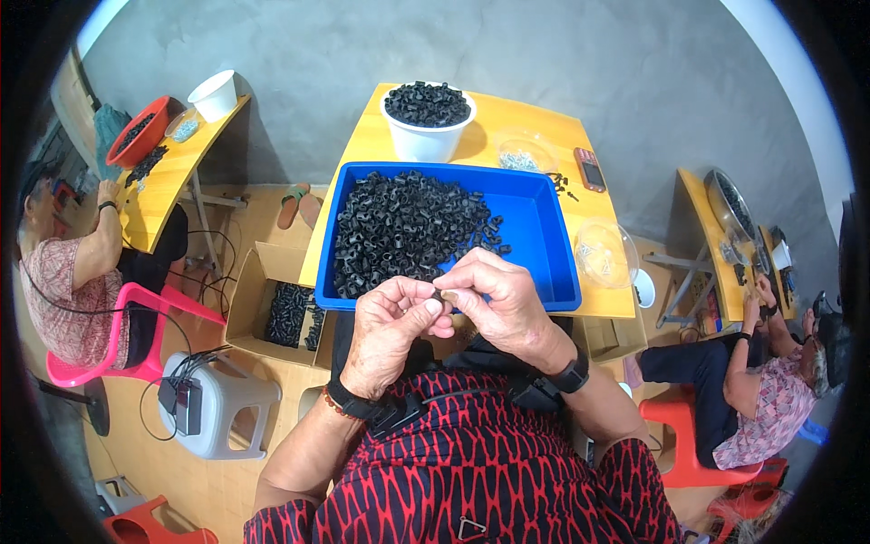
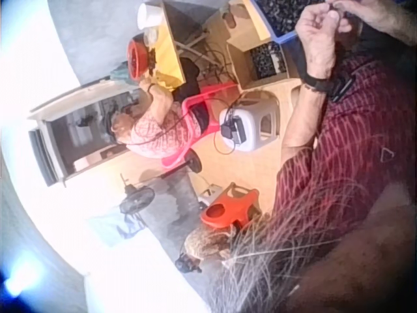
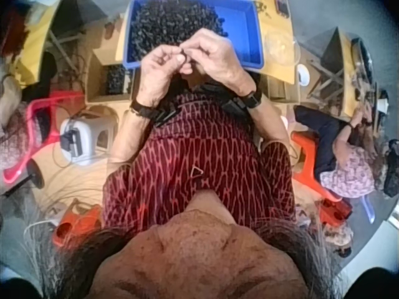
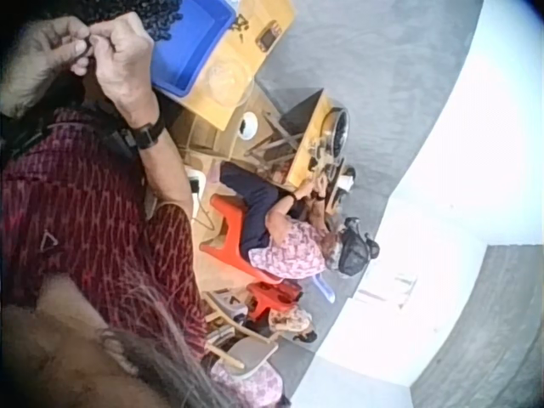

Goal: The recorder is sorting and inspecting small black plastic components at a workshop table.

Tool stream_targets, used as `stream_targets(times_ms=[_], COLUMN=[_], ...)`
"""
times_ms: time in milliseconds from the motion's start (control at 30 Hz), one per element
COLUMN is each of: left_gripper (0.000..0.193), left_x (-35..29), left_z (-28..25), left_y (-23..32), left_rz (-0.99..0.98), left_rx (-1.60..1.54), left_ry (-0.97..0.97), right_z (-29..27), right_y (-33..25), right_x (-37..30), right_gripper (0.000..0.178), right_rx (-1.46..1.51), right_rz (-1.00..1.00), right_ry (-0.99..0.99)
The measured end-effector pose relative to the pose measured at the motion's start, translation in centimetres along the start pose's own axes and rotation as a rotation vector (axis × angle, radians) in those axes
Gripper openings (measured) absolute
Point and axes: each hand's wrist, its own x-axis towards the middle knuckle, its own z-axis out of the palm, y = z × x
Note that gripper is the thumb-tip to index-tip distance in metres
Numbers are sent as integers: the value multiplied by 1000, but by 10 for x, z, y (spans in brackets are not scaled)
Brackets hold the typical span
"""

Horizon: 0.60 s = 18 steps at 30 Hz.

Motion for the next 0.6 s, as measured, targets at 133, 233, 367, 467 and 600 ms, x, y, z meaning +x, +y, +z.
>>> stream_targets(times_ms=[133, 233, 367, 467, 600], left_gripper=[13, 12, 12, 12, 11], left_x=[0, 1, 0, 0, 0], left_z=[-1, -2, 1, 1, -2], left_y=[2, 2, 5, 5, 6], left_rz=[-19, -15, -53, -71, -63], left_rx=[-29, -46, -36, -97, -154], left_ry=[-17, -33, -9, -35, -56], right_z=[-1, -3, -4, 4, 0], right_y=[1, 4, 2, -2, 5], right_x=[1, 2, 0, -5, -5], right_gripper=[11, 13, 17, 20, 28], right_rx=[-15, -3, 24, 43, 35], right_rz=[-29, -51, -47, -18, -114], right_ry=[-13, -40, -62, -56, -60])
